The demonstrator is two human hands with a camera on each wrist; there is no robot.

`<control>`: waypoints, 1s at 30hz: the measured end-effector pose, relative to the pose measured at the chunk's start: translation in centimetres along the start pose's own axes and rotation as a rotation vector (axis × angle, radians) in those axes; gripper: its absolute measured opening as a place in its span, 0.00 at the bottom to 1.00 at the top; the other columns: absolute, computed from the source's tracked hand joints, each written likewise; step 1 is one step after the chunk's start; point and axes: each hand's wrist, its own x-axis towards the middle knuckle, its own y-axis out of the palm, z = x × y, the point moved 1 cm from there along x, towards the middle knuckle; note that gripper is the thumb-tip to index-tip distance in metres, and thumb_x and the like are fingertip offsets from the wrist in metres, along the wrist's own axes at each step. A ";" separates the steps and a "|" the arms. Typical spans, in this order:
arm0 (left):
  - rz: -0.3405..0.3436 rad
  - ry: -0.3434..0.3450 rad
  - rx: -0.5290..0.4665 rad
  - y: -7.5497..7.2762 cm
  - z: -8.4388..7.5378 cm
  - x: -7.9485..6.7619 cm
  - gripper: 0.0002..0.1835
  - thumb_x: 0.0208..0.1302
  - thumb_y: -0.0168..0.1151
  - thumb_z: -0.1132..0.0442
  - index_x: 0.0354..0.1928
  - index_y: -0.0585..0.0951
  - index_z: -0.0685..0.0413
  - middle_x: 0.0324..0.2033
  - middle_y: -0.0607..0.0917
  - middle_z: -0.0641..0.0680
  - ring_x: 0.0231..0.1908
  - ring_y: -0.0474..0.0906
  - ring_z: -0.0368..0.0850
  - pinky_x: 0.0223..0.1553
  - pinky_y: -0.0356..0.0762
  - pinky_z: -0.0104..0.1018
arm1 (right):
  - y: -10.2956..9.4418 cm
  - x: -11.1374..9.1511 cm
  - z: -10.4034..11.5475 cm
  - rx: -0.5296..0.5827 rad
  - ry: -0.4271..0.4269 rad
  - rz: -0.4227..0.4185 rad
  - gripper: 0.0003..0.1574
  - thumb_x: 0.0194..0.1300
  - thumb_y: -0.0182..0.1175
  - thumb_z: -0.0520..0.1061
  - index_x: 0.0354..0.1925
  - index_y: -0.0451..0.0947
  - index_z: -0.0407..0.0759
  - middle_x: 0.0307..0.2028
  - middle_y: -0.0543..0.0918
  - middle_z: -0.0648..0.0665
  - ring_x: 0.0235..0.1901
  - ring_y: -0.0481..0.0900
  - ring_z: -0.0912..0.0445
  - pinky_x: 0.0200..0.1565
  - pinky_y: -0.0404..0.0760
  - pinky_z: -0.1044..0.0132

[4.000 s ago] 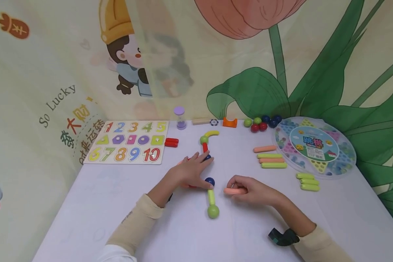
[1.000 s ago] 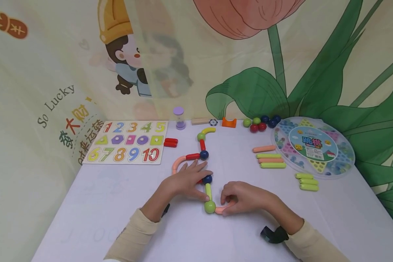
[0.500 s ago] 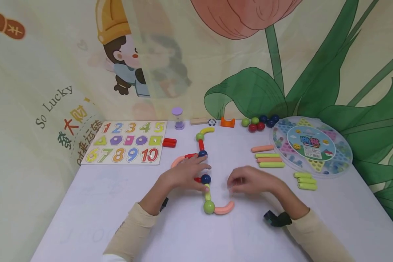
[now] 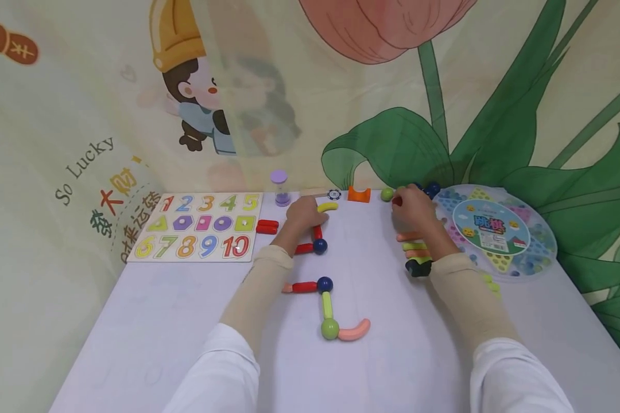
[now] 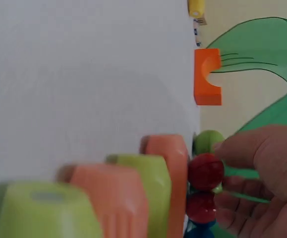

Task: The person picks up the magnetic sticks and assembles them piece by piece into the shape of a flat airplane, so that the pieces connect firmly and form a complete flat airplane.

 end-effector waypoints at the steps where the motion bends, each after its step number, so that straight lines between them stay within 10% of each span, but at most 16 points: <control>1: -0.004 -0.001 0.004 0.3 0.0 0.2 0.16 0.55 0.60 0.49 0.35 0.75 0.55 0.27 0.78 0.52 0.26 0.74 0.46 0.26 0.68 0.34 | 0.1 0.1 0.1 -0.024 -0.003 -0.005 0.17 0.58 0.57 0.43 0.45 0.75 0.37 0.38 0.70 0.38 0.35 0.69 0.44 0.36 0.72 0.49; 11: -0.048 0.013 -0.137 0.8 0.0 0.7 0.15 0.58 0.58 0.53 0.43 0.76 0.54 0.30 0.77 0.52 0.26 0.73 0.46 0.29 0.68 0.34 | 0.5 0.9 1.4 -0.099 0.005 0.061 0.07 0.53 0.60 0.42 0.30 0.75 0.39 0.30 0.73 0.40 0.31 0.69 0.46 0.31 0.71 0.54; 18: -0.036 0.056 -0.164 0.9 0.1 0.5 0.15 0.58 0.58 0.54 0.45 0.77 0.53 0.32 0.77 0.51 0.27 0.72 0.46 0.29 0.69 0.35 | 3.4 2.1 5.9 0.147 -0.017 0.290 0.22 0.55 0.63 0.47 0.47 0.74 0.38 0.38 0.77 0.41 0.36 0.72 0.49 0.38 0.75 0.60; 24: -0.064 0.074 -0.140 1.1 0.1 0.5 0.14 0.58 0.58 0.54 0.43 0.78 0.54 0.31 0.77 0.51 0.28 0.72 0.45 0.30 0.68 0.34 | 5.0 2.9 8.3 0.239 -0.078 0.204 0.22 0.55 0.63 0.44 0.48 0.74 0.38 0.37 0.77 0.41 0.36 0.72 0.50 0.37 0.74 0.61; 30: -0.082 0.083 -0.131 1.0 0.2 0.2 0.19 0.59 0.57 0.53 0.48 0.76 0.55 0.36 0.78 0.51 0.32 0.71 0.46 0.34 0.69 0.36 | 3.6 1.7 6.3 0.271 -0.063 0.111 0.21 0.59 0.58 0.44 0.51 0.74 0.38 0.43 0.76 0.38 0.41 0.72 0.46 0.41 0.74 0.55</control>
